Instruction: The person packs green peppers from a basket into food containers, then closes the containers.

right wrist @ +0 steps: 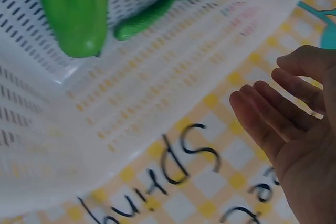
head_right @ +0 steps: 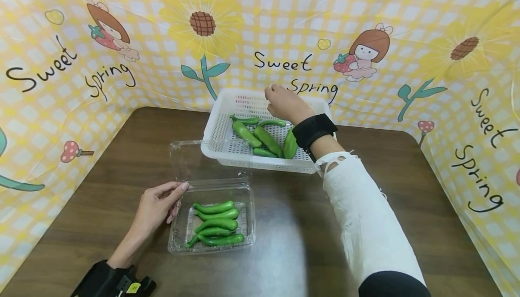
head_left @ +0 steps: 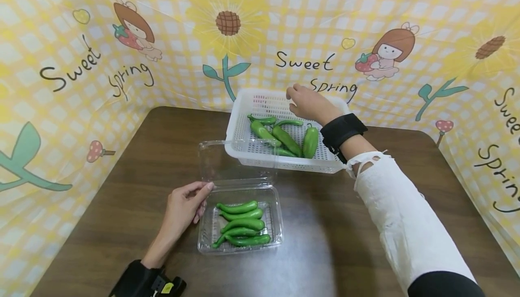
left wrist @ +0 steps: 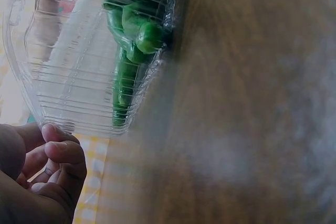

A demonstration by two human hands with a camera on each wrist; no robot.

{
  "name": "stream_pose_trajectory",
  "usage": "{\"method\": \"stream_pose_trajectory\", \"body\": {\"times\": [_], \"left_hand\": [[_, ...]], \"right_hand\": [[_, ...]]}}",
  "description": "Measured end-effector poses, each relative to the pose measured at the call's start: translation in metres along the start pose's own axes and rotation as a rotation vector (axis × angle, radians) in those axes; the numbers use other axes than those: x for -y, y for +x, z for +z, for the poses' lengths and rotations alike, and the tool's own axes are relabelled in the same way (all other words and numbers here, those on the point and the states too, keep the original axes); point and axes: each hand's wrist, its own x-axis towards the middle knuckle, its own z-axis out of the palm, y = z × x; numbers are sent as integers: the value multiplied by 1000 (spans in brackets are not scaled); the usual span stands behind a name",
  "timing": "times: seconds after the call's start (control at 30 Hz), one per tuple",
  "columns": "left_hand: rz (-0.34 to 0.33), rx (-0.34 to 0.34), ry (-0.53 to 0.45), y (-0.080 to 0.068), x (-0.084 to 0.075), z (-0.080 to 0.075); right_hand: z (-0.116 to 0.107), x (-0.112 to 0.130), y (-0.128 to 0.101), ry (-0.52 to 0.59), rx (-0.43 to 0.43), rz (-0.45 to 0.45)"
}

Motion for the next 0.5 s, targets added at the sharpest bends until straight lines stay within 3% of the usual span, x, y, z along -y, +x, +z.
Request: {"method": "stream_pose_trajectory", "body": {"times": [0.17, 0.5], "left_hand": [[2, -1, 1, 0, 1, -2], [8, 2, -1, 1, 1, -1]], "right_hand": [[17, -10, 10, -5, 105, 51], [36, -24, 19, 18, 195, 99]]}}
